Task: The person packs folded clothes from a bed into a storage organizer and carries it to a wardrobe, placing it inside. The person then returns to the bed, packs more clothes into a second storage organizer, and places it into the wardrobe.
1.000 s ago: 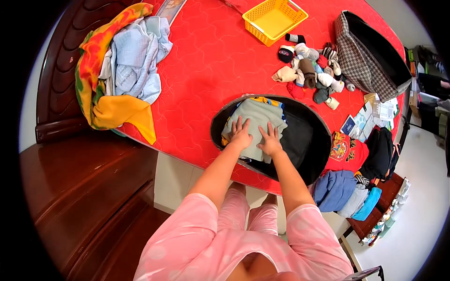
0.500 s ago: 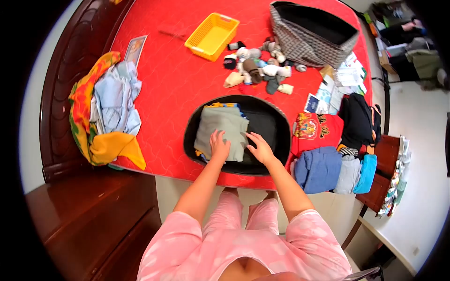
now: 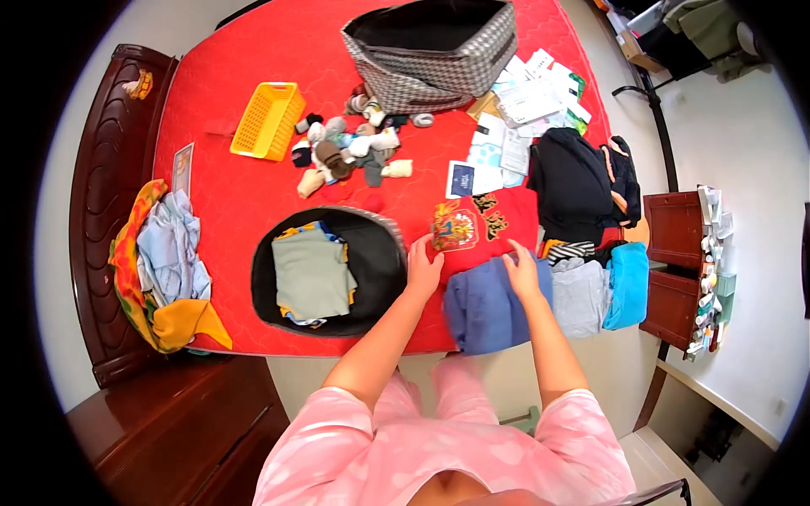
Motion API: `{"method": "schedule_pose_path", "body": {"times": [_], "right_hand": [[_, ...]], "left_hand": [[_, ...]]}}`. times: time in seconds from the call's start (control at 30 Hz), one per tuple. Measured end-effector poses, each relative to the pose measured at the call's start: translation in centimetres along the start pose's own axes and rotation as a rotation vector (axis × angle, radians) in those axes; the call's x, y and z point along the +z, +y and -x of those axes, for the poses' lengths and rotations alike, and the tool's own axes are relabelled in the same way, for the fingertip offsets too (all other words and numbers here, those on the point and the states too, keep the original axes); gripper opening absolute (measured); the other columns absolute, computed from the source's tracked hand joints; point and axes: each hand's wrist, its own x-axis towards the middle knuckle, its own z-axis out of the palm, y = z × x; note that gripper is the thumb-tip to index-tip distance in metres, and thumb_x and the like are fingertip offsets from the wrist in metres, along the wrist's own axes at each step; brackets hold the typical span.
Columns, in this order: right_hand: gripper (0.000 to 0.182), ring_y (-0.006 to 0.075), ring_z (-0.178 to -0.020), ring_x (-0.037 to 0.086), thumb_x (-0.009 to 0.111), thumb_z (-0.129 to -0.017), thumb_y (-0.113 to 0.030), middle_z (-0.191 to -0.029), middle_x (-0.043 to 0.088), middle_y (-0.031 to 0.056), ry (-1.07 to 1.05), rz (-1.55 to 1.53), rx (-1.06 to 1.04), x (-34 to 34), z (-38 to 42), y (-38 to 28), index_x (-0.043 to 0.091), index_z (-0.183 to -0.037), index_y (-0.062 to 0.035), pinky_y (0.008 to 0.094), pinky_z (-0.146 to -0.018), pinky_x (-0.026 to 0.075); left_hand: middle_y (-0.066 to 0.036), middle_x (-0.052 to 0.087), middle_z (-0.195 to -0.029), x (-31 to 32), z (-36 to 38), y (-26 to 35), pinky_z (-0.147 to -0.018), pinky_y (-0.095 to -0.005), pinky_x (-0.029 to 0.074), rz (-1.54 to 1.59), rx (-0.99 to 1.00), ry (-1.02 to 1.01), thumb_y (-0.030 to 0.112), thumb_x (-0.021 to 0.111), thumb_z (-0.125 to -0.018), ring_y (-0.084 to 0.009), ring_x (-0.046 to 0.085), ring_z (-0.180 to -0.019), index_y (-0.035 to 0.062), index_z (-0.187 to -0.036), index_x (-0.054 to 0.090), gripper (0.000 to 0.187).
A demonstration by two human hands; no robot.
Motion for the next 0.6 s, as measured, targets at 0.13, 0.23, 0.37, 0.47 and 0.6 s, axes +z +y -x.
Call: {"method": "schedule_pose_path", "body": {"times": [0.13, 0.23, 0.37, 0.47, 0.6], "right_hand": [[0.047, 0.0226, -0.097, 0.06, 0.067, -0.082, -0.02, -0.111, 0.061, 0.0158, -0.034, -0.089, 0.296, -3.7, -2.9, 7.7, 0.051, -0.122, 0.0006, 0.0333, -0.085, 0.047], [0.06, 0.0238, -0.101, 0.059, 0.071, -0.079, -0.027, -0.111, 0.061, 0.0189, -0.039, -0.086, 0.336, -3.5, -5.1, 13.7, 0.047, -0.123, 0.0065, 0.0327, -0.088, 0.046], [0.07, 0.0311, -0.108, 0.056, 0.074, -0.075, -0.033, -0.116, 0.057, 0.0244, -0.123, -0.091, 0.405, -2.3, -7.4, 16.4, 0.045, -0.123, 0.0086, 0.0358, -0.093, 0.044], [0.088, 0.0386, -0.115, 0.051, 0.076, -0.07, -0.042, -0.123, 0.051, 0.0288, -0.195, -0.074, 0.395, -0.5, -8.4, 17.9, 0.037, -0.13, 0.0086, 0.0394, -0.097, 0.041], [0.101, 0.0433, -0.118, 0.046, 0.077, -0.067, -0.045, -0.128, 0.045, 0.0316, -0.218, 0.044, 0.333, 1.8, -8.6, 17.8, 0.024, -0.135, 0.0083, 0.0422, -0.098, 0.04]], "left_hand": [[-0.021, 0.046, -0.127, 8.0, -2.8, -5.4, -0.102, -0.0417, 0.035, -0.046, -0.253, 0.043, 0.021, 0.07, -0.075, -0.0347, 0.043, -0.12, 0.0058, -0.133, 0.039, 0.067], [-0.022, 0.046, -0.129, 10.3, -4.6, -7.5, -0.101, -0.042, 0.036, -0.092, -0.411, 0.034, 0.028, 0.076, -0.07, -0.0359, 0.044, -0.12, 0.0052, -0.137, 0.033, 0.082], [-0.022, 0.043, -0.132, 12.6, -6.1, -12.8, -0.103, -0.0417, 0.035, 0.145, -0.616, 0.061, 0.037, 0.08, -0.064, -0.0345, 0.042, -0.123, 0.0031, -0.14, 0.029, 0.097], [-0.021, 0.041, -0.134, 12.5, -6.5, -11.6, -0.103, -0.0414, 0.035, 0.153, -0.705, 0.029, 0.041, 0.082, -0.062, -0.0327, 0.041, -0.124, 0.0021, -0.141, 0.027, 0.104], [-0.02, 0.046, -0.128, 12.3, -7.0, -8.5, -0.097, -0.0394, 0.041, 0.057, -0.808, 0.05, 0.038, 0.083, -0.063, -0.0285, 0.048, -0.116, -0.0001, -0.135, 0.034, 0.096]]}}
